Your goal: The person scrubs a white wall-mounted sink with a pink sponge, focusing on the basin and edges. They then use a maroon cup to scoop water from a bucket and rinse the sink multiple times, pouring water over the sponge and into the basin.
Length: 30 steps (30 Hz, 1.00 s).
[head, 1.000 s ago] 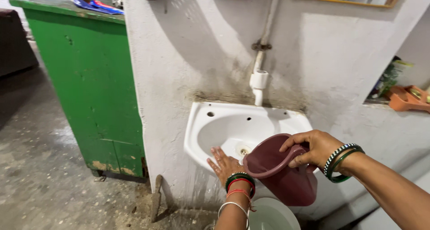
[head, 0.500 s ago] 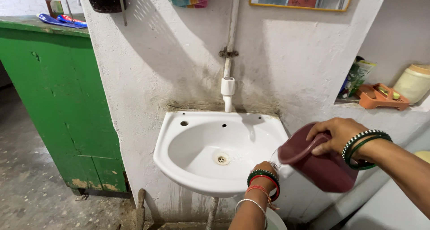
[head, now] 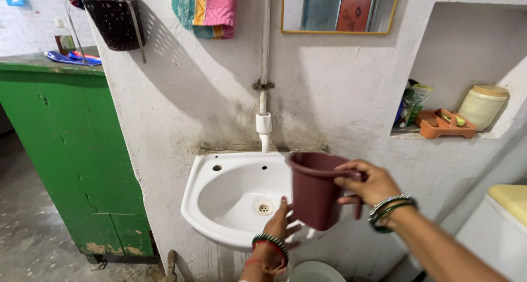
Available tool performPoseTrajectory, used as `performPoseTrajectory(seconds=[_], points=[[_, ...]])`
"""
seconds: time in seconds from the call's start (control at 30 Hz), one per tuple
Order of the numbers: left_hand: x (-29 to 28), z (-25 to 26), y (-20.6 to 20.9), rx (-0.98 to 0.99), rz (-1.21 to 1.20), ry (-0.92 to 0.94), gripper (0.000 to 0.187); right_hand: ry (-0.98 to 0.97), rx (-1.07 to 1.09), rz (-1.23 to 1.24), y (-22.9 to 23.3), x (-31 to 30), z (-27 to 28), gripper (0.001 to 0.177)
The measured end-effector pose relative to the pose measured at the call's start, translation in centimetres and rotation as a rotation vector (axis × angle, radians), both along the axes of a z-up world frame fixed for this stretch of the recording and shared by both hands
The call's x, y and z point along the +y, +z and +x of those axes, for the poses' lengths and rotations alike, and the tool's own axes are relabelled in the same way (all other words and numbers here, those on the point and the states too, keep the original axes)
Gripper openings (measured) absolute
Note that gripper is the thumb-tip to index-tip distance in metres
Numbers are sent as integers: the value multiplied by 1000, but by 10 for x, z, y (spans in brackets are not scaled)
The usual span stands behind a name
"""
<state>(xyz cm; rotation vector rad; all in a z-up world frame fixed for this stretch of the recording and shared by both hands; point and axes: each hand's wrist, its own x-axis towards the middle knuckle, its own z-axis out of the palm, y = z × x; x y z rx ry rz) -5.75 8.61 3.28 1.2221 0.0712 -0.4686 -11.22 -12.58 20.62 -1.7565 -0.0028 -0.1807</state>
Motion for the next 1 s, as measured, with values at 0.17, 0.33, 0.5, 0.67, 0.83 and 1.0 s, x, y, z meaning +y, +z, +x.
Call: performPoseTrajectory(seconds=[0.17,0.33,0.5,0.67,0.83,1.0], points=[[23,-69,25,22,-793,35,98,177,14,213,-27,48,-14,29],[69,-74,49,118,-558,416,93,576,312,478,-30,53,-17,47],[94,-81,104,94,-180,609,91,86,530,757,-117,79,77,38],[102,-55,121,-41,-29,636,98,206,439,567,-190,77,192,19],[112,-8,103,-394,58,841,99,-46,390,368,-146,94,215,28],[112,-38,138,54,-377,762,96,238,524,228,-59,113,145,45]])
